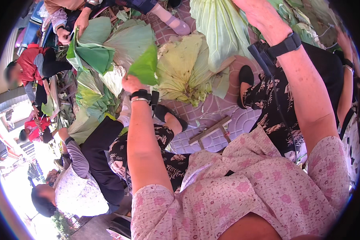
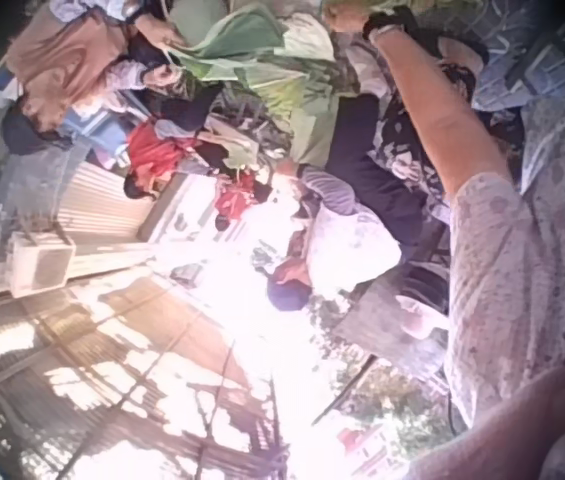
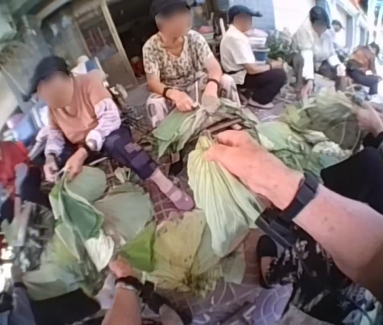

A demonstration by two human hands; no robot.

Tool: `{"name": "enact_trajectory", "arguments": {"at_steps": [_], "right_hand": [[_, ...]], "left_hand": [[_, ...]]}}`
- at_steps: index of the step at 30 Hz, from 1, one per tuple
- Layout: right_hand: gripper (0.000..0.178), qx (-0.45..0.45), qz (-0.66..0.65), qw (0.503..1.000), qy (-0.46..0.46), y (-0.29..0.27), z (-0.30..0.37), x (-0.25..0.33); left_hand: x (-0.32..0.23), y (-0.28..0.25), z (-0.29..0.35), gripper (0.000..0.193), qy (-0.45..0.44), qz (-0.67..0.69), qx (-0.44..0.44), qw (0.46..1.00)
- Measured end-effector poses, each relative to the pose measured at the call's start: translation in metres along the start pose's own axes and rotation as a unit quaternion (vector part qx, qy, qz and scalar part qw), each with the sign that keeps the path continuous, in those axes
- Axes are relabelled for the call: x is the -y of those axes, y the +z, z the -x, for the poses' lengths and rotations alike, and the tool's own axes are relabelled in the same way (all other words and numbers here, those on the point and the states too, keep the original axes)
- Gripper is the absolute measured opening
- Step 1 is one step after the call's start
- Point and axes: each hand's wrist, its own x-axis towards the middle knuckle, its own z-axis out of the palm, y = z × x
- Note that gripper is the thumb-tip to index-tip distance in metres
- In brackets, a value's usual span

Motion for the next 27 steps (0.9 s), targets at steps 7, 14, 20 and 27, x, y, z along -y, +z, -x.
{"name": "enact_trajectory", "arguments": {"at_steps": [7,14,20,27], "right_hand": [[0.014,0.023,-0.024,0.999,0.02,0.02,0.005,0.0],[0.013,-0.009,0.014,1.0,0.016,0.004,0.004,0.003],[0.013,0.005,0.018,1.0,0.01,0.012,0.003,0.0],[0.014,0.015,-0.002,1.0,0.018,0.011,0.006,-0.001]], "left_hand": [[-0.072,-0.023,0.02,0.027,0.203,-0.18,-0.125,0.954],[-0.006,0.039,0.111,0.029,0.164,-0.217,0.065,0.96],[0.008,0.05,0.161,0.032,0.141,-0.216,0.135,0.957],[-0.004,0.057,0.177,0.023,0.16,-0.386,0.154,0.895]]}}
